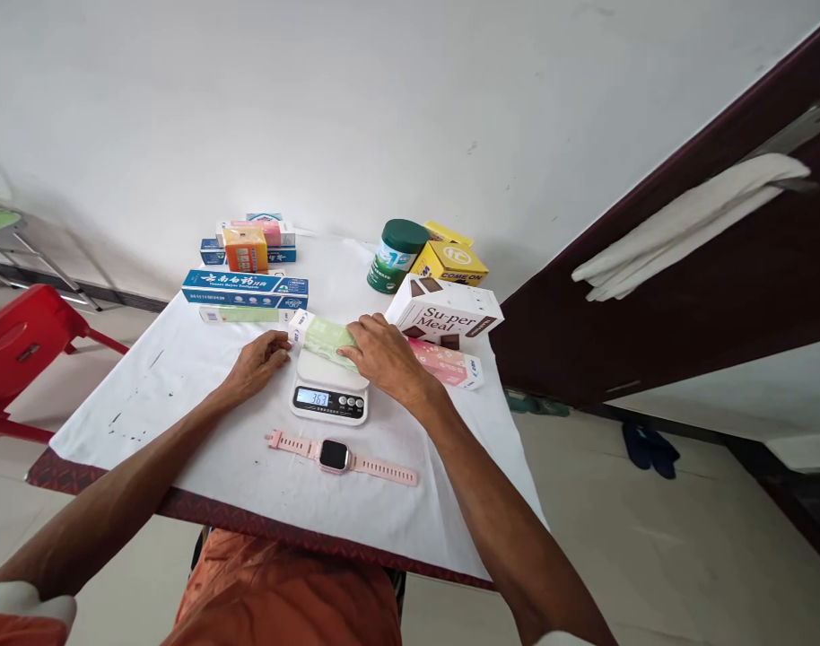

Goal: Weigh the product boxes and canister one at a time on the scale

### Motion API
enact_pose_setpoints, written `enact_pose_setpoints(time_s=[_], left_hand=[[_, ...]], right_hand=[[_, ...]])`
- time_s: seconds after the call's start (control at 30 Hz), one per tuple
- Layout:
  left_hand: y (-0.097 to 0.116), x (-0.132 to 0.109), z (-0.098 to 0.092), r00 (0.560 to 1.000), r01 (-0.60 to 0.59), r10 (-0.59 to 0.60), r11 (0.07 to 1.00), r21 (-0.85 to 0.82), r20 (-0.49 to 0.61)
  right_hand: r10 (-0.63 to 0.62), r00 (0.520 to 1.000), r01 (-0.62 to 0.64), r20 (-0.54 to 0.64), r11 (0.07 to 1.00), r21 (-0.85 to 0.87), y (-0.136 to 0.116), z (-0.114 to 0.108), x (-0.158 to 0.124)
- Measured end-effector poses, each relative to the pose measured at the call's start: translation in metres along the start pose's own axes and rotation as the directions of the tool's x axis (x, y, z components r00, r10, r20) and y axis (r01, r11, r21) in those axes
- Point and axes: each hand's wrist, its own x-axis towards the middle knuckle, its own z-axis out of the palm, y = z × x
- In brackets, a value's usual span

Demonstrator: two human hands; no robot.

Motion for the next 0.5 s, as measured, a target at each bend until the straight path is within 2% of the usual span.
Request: enact_pose_setpoints(time_s=[0.1,0.2,0.27,0.37,0.5], left_hand=[[0.0,0.001,-0.001,1.0,0.014,-0.014,1.0,-0.009,0.008],[0.0,0.001,-0.001,1.0,0.012,-0.012,1.0,-0.004,0.015],[0.0,0.001,-0.001,1.0,0.006,-0.006,1.0,0.0,0.022],[0.001,0.002,-0.001,0.999,0.0,0.0,1.0,0.008,0.034],[0.004,0.002,-0.002,0.999,0.007,-0.008,1.0,0.024,0.041]], right_hand=[[0.006,0.993,0.006,-0.12,0.996,0.094,0.01,-0.008,-0.008],[0.074,0.944,-0.006,-0.321,0.978,0.207,0.025,-0.024,-0.023],[0.118,0.911,-0.023,-0.396,0.971,0.237,0.032,-0.034,-0.034],[0.151,0.895,-0.046,-0.42,0.967,0.25,0.034,-0.041,-0.044],[0.16,0.912,-0.059,-0.379,0.962,0.266,0.025,-0.033,-0.043]])
